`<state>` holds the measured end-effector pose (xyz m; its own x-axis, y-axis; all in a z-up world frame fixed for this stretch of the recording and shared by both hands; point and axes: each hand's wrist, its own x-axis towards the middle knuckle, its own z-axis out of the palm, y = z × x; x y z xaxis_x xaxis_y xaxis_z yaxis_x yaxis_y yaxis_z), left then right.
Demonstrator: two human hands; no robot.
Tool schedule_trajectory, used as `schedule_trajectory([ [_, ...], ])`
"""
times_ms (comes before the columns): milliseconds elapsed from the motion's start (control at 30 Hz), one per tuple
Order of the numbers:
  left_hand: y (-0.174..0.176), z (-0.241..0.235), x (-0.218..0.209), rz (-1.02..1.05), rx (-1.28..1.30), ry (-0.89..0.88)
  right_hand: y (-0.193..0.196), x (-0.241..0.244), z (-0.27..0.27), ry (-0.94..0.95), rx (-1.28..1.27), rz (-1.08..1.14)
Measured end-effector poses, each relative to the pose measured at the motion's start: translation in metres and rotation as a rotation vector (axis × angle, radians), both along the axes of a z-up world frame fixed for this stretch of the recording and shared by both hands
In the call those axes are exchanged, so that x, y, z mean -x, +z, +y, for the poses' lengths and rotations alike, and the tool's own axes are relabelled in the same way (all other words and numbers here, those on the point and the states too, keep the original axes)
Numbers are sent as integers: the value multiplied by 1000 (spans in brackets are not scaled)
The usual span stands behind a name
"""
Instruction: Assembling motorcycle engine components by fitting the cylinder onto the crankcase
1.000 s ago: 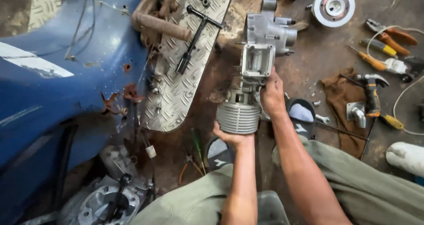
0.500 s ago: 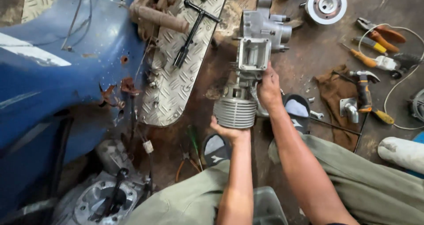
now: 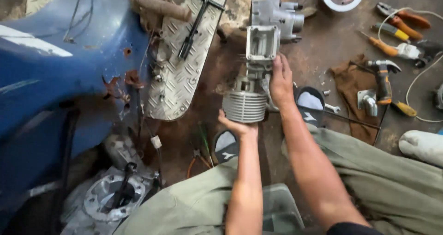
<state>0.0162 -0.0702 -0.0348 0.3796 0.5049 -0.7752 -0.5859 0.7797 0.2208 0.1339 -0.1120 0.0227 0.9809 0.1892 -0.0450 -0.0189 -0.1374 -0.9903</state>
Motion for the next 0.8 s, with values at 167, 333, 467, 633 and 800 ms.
schedule_trajectory([
  [167,-25,16,10,172,-140,-214,-73,100,-23,-347,7,-269],
  [333,3,52,19,426,-740,-394,-94,159,23,-276,-687,397],
  [467,32,104,-4,444,-1087,-763,-140,174,33,-273,-907,572],
  [633,85,105,-74,275,-1484,-895,-77,157,38,-253,-972,711],
  [800,74,105,-134,501,-1279,-986,-122,154,32,-269,-1013,645],
])
